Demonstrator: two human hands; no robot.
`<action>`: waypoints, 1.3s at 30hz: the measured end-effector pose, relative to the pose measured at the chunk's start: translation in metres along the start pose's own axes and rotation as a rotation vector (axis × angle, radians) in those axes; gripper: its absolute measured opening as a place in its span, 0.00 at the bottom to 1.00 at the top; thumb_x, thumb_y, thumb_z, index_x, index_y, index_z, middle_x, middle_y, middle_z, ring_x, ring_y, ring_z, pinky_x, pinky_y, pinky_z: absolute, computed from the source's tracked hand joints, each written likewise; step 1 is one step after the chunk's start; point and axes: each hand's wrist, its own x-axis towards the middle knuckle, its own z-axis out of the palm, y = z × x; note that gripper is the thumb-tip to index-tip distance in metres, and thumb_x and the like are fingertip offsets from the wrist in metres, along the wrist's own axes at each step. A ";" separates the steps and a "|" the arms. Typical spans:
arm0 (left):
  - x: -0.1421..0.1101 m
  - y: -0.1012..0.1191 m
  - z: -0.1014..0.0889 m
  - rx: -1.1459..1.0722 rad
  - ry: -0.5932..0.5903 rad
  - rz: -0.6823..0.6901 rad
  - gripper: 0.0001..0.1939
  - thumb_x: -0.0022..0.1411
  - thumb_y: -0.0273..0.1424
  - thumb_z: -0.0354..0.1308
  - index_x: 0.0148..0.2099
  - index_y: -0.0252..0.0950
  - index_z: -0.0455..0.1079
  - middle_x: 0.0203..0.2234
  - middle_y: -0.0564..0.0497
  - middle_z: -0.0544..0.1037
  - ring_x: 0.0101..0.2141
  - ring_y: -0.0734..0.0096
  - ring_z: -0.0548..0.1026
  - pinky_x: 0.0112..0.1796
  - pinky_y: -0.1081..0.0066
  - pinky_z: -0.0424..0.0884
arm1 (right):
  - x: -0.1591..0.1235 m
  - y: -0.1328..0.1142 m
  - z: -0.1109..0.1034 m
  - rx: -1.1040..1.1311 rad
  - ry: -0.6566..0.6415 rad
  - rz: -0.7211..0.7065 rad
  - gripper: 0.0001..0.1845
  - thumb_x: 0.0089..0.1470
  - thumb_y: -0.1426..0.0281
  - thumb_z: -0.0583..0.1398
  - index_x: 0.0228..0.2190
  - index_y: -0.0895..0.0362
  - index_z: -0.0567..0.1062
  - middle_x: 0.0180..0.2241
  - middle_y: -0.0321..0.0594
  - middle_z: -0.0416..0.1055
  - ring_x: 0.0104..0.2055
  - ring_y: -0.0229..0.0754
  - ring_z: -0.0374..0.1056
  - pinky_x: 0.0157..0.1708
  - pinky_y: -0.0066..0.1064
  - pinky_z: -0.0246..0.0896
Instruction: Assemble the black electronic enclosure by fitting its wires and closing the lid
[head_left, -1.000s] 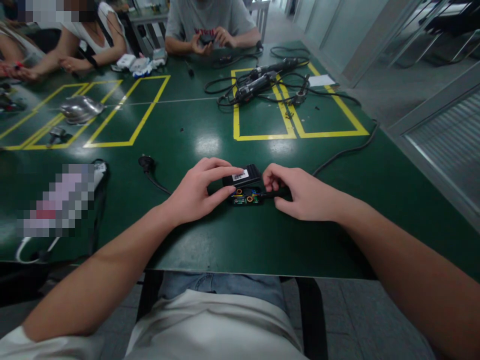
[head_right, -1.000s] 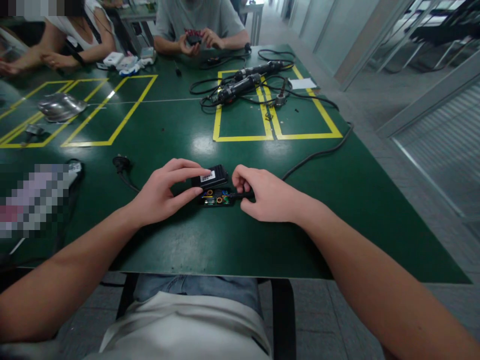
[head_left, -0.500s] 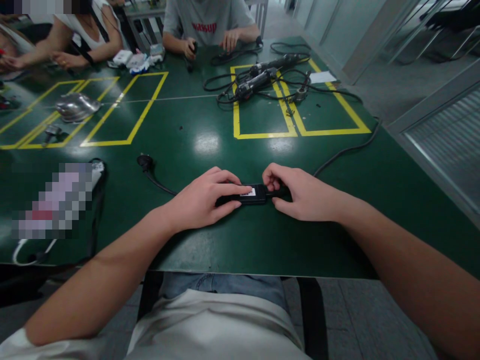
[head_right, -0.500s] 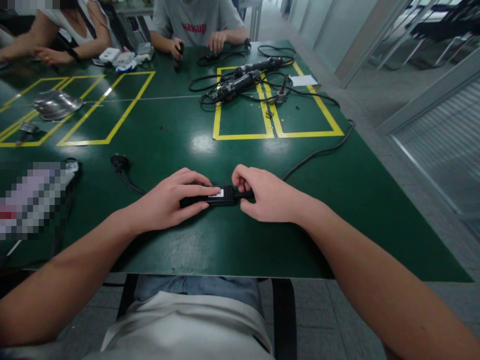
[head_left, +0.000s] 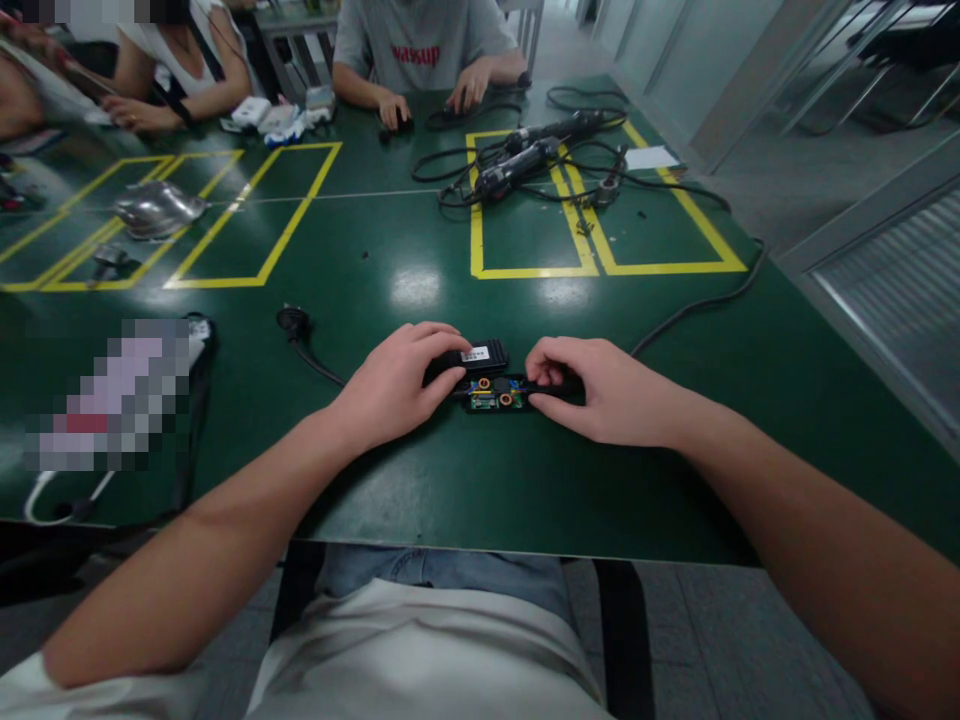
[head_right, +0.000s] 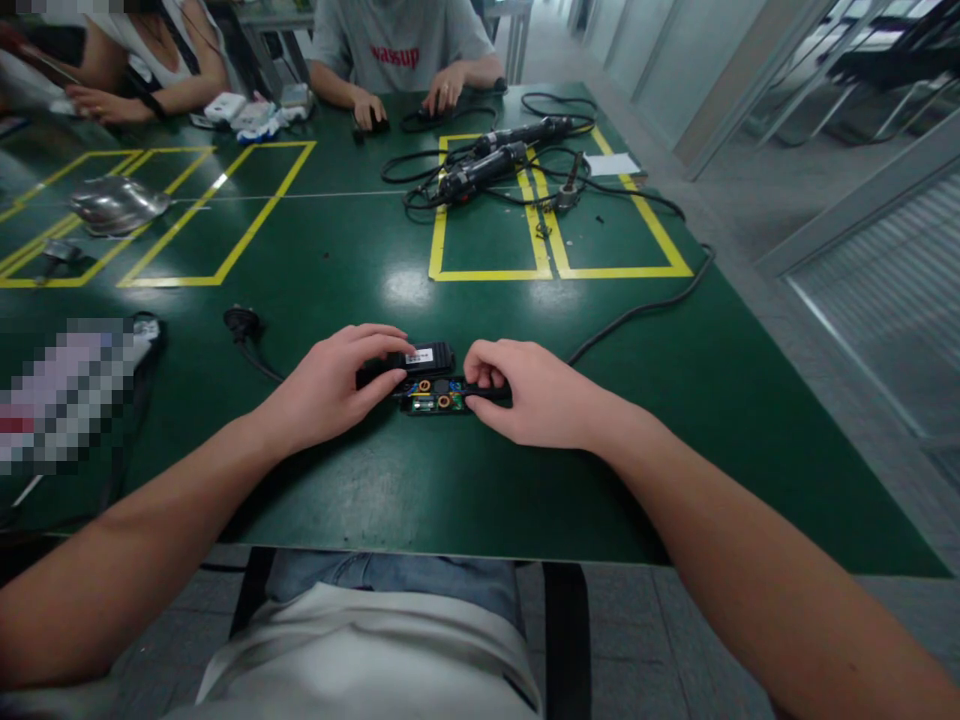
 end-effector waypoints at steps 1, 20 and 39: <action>-0.001 0.001 -0.002 -0.005 0.004 0.032 0.13 0.75 0.34 0.59 0.56 0.36 0.79 0.55 0.40 0.82 0.54 0.54 0.80 0.58 0.54 0.76 | 0.000 0.000 0.000 0.003 0.005 0.002 0.06 0.58 0.68 0.64 0.36 0.52 0.72 0.31 0.36 0.74 0.32 0.43 0.68 0.35 0.34 0.60; -0.006 0.010 -0.015 -0.065 -0.075 0.129 0.05 0.73 0.31 0.61 0.44 0.36 0.78 0.39 0.48 0.80 0.35 0.68 0.77 0.39 0.69 0.72 | -0.003 -0.006 -0.001 -0.002 0.092 -0.026 0.04 0.61 0.67 0.62 0.34 0.53 0.77 0.28 0.36 0.75 0.28 0.40 0.66 0.30 0.33 0.59; 0.004 -0.011 0.003 0.022 -0.030 0.014 0.17 0.77 0.32 0.60 0.63 0.41 0.83 0.57 0.43 0.85 0.56 0.54 0.81 0.61 0.51 0.76 | -0.002 0.001 -0.003 -0.061 0.018 -0.025 0.02 0.56 0.70 0.64 0.32 0.52 0.75 0.31 0.39 0.77 0.33 0.45 0.71 0.36 0.36 0.62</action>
